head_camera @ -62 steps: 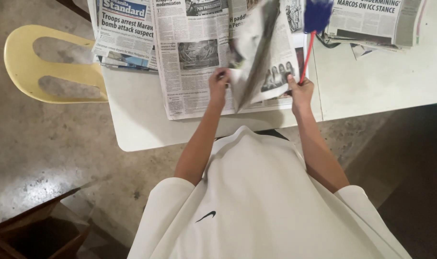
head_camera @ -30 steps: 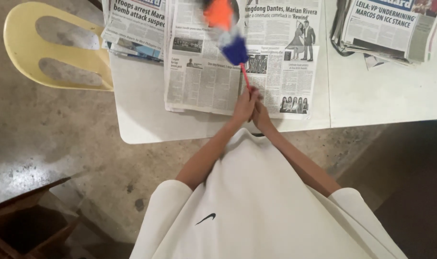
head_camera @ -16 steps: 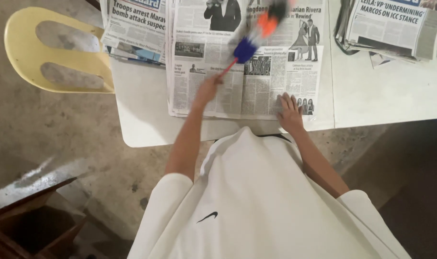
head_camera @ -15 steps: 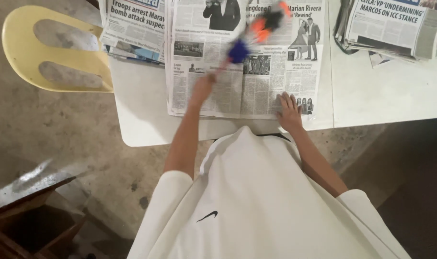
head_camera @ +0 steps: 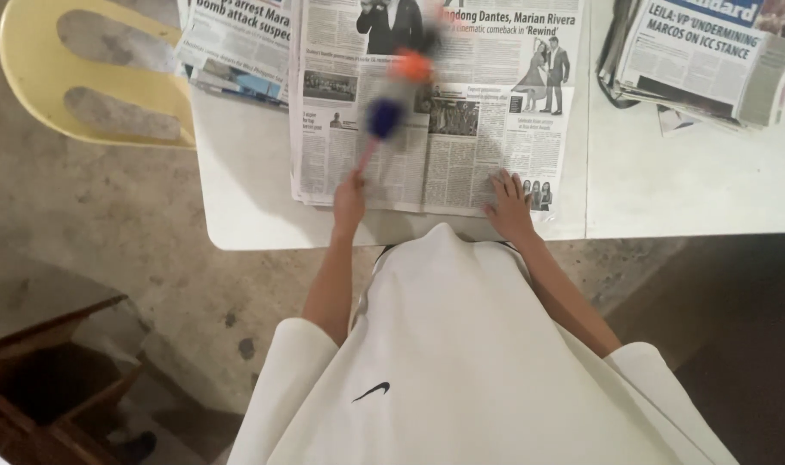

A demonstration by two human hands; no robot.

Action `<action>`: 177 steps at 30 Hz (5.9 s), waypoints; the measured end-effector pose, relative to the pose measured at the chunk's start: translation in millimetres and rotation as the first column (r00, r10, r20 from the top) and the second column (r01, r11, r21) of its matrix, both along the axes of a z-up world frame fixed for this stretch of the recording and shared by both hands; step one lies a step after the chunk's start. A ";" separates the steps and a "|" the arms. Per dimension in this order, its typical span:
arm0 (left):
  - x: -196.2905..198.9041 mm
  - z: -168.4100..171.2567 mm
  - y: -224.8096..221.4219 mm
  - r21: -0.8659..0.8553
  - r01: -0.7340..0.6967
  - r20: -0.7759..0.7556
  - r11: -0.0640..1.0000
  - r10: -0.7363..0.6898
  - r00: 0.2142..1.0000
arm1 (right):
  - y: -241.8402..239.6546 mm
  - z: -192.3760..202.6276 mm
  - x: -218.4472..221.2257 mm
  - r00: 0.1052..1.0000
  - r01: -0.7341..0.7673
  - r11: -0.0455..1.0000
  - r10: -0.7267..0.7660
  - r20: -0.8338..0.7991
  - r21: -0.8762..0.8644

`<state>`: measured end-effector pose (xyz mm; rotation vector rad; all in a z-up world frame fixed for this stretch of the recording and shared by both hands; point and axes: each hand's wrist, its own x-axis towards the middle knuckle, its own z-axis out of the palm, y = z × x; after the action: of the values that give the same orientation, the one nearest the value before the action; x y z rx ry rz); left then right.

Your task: Dusting and organizing stacks of newspapers on a table.

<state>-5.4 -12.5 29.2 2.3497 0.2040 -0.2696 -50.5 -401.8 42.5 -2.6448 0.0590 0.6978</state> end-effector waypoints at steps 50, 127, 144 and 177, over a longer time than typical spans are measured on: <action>-44.7 113.6 -213.7 -0.187 0.244 -0.003 0.952 -0.249 0.969 | 37.6 150.6 16.0 0.914 0.406 0.514 -0.213 -0.346 0.756; -11.5 -32.2 -304.7 0.227 0.654 0.110 0.722 -0.686 0.719 | -170.8 44.6 -118.1 0.675 0.684 0.667 -0.732 0.090 0.295; 7.7 -61.7 -293.5 -0.742 -0.327 -0.084 0.585 0.403 0.912 | -220.8 52.9 -78.2 0.747 0.396 0.792 -0.573 0.337 0.465; 39.8 4.3 -87.9 -0.028 0.108 0.405 0.994 -0.087 0.910 | 61.7 18.5 39.3 0.948 0.319 0.642 -0.214 -0.236 0.698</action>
<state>34.3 -100.4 33.5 2.3100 -0.1209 0.1661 -11.2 -340.1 61.0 -1.7576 0.1693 0.6205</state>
